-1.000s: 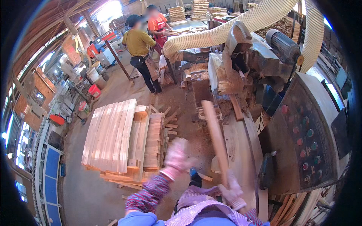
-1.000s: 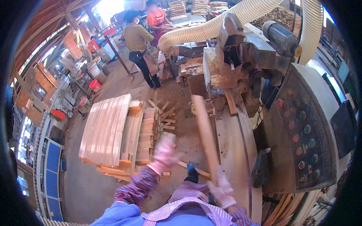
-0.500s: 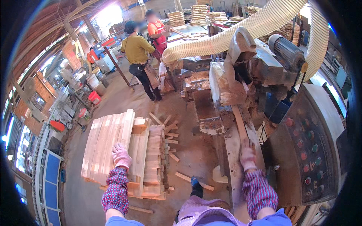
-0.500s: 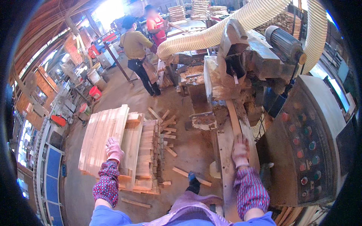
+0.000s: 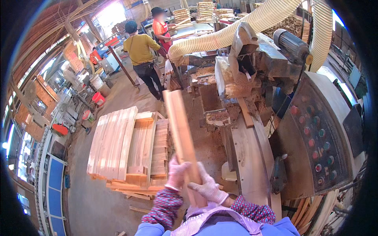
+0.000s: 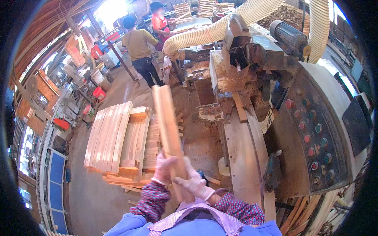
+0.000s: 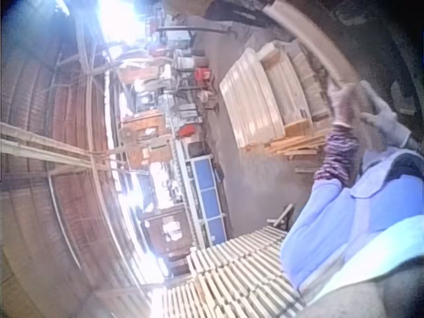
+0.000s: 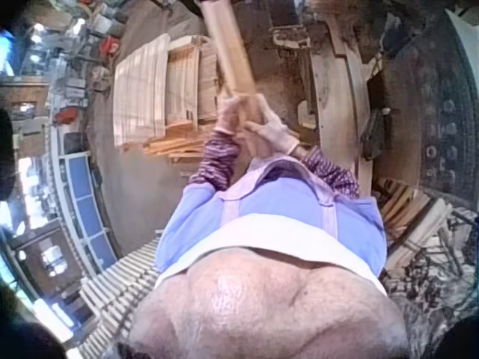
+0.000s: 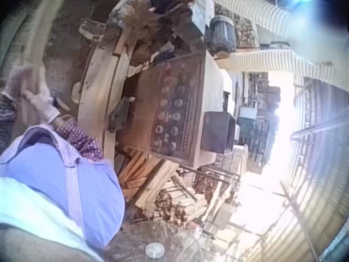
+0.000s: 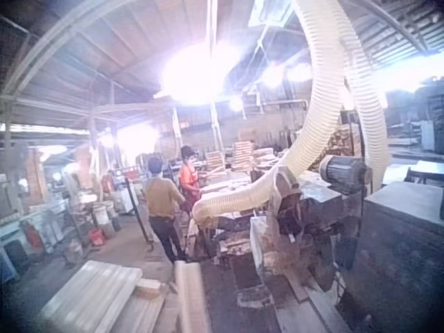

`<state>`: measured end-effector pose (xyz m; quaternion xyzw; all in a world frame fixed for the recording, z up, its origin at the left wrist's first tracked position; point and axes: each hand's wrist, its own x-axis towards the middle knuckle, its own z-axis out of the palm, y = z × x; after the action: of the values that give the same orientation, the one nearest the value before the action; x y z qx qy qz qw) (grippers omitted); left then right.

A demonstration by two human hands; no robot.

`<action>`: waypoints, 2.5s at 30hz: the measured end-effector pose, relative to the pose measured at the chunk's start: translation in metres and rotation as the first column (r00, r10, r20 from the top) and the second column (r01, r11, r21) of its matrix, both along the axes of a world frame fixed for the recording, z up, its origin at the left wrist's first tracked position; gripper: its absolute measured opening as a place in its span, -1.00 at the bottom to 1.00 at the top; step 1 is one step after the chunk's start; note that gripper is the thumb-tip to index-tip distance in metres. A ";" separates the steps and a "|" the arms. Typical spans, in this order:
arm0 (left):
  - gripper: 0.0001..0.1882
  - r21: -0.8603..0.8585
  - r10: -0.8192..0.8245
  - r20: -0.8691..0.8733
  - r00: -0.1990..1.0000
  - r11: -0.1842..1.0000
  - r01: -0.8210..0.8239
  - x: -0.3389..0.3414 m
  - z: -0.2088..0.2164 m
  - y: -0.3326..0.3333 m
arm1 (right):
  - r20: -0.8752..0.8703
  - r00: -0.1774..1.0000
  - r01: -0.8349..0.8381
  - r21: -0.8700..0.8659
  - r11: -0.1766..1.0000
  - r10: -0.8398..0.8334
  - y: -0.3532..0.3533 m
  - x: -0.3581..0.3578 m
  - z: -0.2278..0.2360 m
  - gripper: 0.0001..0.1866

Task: The person picks up wood planks from a stack and feeds them into a woodworking machine for processing.

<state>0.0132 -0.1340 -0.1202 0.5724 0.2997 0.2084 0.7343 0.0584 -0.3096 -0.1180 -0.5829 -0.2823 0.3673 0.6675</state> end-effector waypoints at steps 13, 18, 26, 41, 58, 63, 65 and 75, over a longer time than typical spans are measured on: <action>-0.31 -0.229 -0.234 0.098 0.967 0.941 0.251 0.043 -0.066 -0.092 | 0.904 0.367 0.845 -0.423 0.328 0.218 -0.233 -0.017 -0.125 -0.15; -0.42 -0.348 -0.144 0.085 0.986 0.923 0.165 0.041 -0.062 -0.068 | 0.911 0.282 0.835 -0.388 0.390 0.301 -0.175 0.106 -0.140 -0.31; -0.40 -0.379 0.118 0.141 0.983 0.924 -0.057 0.045 -0.059 -0.032 | 0.983 -0.006 0.893 -0.078 0.444 0.185 -0.039 0.337 -0.117 -0.54; -0.08 0.866 0.494 -0.447 0.745 0.031 0.499 0.015 0.025 0.115 | 0.757 0.649 0.609 -0.455 0.650 -0.078 -0.198 -0.002 -0.096 -0.16; -0.14 0.749 0.726 -0.592 0.348 0.338 0.569 -0.061 0.031 0.267 | 0.951 0.222 0.847 -0.297 0.441 0.213 -0.064 0.311 -0.134 -0.44; -0.12 0.800 0.397 -0.218 0.892 0.596 -0.070 -0.062 0.044 0.181 | 0.729 0.642 0.420 -0.074 0.904 -0.238 0.008 0.203 -0.064 -0.57; -0.32 0.593 0.296 -0.299 0.907 0.803 -0.066 -0.037 0.057 0.133 | 0.357 0.934 0.058 -0.086 0.995 -0.023 0.021 0.125 -0.037 -0.50; -0.67 -0.048 -0.058 0.078 0.995 0.997 0.062 0.047 -0.030 -0.064 | 0.164 0.973 0.201 -0.256 0.945 -0.162 -0.066 0.006 0.029 -0.22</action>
<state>0.0605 -0.1984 -0.1500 0.5541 0.2591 0.2004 0.7653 0.0640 -0.3760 -0.0892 -0.7167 -0.2205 0.2974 0.5909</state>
